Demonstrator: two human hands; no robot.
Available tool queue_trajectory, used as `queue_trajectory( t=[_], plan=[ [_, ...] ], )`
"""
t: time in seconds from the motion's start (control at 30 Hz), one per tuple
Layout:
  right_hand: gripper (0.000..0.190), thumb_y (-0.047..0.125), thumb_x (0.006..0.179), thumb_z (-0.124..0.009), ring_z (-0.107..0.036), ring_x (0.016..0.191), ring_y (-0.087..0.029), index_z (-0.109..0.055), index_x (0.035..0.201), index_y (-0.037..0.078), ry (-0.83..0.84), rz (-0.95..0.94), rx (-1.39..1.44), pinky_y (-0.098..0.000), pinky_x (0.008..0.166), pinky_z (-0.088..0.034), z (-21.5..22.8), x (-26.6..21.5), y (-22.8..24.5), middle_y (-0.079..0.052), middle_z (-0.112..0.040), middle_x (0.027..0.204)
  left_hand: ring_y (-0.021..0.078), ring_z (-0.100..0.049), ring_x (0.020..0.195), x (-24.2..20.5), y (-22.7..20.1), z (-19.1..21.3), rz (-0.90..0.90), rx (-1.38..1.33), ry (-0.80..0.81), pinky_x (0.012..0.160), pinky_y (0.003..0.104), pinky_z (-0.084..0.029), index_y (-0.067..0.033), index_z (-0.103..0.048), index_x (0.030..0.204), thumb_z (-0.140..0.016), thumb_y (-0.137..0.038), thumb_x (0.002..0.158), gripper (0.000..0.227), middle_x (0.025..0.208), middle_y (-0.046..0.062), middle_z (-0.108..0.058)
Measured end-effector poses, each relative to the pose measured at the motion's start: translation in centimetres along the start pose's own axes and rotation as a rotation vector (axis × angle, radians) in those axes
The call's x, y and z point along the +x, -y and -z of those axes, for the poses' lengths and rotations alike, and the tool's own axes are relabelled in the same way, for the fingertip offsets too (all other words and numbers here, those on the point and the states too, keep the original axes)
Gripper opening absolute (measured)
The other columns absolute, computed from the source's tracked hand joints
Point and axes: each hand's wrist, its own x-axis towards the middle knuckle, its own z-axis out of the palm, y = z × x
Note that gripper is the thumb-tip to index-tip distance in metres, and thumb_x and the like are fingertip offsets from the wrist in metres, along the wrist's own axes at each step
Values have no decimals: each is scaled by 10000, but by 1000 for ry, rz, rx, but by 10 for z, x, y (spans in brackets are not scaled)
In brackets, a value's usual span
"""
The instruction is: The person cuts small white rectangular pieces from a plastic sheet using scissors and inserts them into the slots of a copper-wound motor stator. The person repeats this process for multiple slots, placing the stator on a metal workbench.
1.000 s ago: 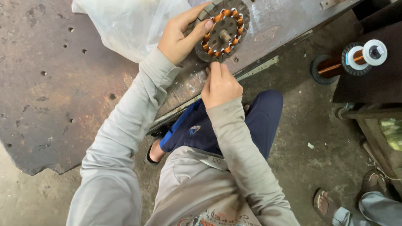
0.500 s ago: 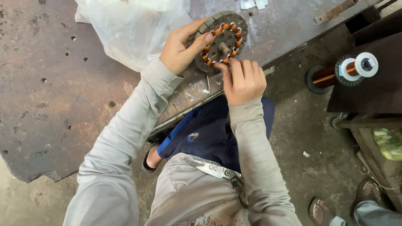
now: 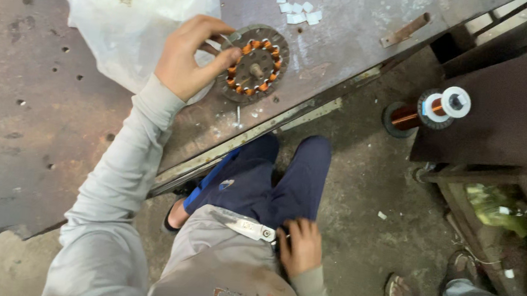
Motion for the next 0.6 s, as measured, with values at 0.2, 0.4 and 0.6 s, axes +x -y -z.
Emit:
queue_trajectory(
  t=[0.2,0.4,0.6],
  plan=[
    [478,85,814,-667,-589,1104,-371,-607,1281,2,42,-7,9,-466,940,-482,-31,-98,-47,-171,-632,1229,266,-736,875,96,-46,-105,-374,135,88,760,402,-563,-30,-675,1114,-738,-108,1010,145,1053,119,-721],
    [516,95,744,-727,-618,1044,-394,-550,1228,80,413,-223,-20,-472,852,-511,-35,-98,-81,-175,-614,1172,294,-727,874,171,-20,-222,-210,473,452,759,417,-559,-38,-684,1113,-743,-114,1020,134,1034,132,-722],
    [509,196,744,-799,-671,933,-397,-498,1143,96,540,-408,-17,-502,759,-534,-31,-119,-89,-146,-666,1045,323,-717,873,181,-3,-246,-139,634,463,758,432,-556,-46,-694,1112,-749,-120,1030,124,1015,144,-723]
  ],
)
